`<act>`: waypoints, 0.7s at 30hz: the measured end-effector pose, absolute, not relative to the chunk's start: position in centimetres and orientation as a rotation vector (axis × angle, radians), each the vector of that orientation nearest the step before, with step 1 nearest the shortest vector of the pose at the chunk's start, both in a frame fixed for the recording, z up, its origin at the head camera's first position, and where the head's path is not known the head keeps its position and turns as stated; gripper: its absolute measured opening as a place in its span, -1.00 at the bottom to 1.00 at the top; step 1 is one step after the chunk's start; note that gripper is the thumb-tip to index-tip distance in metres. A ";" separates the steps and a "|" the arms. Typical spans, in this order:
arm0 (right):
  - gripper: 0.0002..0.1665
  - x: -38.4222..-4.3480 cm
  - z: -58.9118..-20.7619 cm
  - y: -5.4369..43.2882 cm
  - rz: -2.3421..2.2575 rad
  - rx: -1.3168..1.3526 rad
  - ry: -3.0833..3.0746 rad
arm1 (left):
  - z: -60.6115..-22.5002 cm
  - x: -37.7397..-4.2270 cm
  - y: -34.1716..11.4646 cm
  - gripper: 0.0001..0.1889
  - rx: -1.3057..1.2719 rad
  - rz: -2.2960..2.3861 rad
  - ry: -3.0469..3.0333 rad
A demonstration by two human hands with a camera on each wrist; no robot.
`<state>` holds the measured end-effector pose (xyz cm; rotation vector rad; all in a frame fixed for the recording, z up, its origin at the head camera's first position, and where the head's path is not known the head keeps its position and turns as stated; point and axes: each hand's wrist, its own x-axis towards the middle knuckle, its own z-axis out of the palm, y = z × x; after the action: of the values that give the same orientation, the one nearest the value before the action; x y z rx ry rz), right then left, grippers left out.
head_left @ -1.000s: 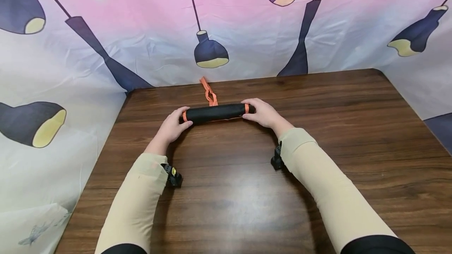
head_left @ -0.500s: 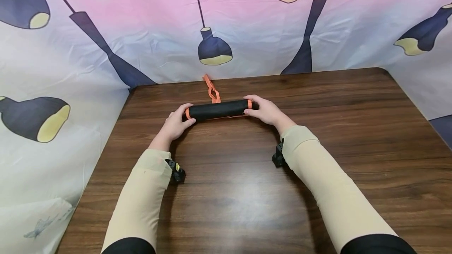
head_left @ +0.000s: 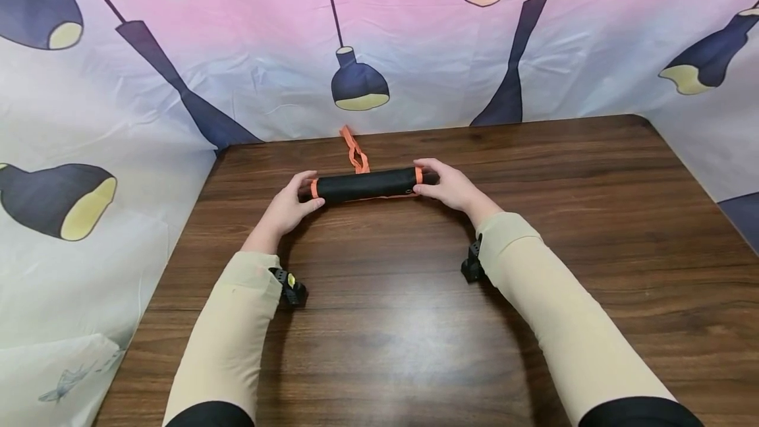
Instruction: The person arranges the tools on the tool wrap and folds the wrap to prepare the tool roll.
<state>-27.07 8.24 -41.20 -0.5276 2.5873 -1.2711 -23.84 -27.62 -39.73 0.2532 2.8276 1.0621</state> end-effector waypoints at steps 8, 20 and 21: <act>-0.25 -26.9 -41.0 9.9 -1.274 -0.473 2.593 | -39.6 -23.3 -29.0 -0.25 0.235 1.103 2.835; -0.21 -26.3 -41.4 14.5 -1.334 -0.401 2.596 | -39.7 -22.5 -30.9 -0.24 0.247 1.086 2.895; -0.21 -26.2 -41.3 14.9 -1.337 -0.393 2.598 | -39.7 -22.4 -31.0 -0.24 0.242 1.088 2.894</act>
<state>-26.21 14.90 -41.34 -0.3934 2.5976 -1.3375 -22.44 -31.04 -39.72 0.2415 2.8940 1.0878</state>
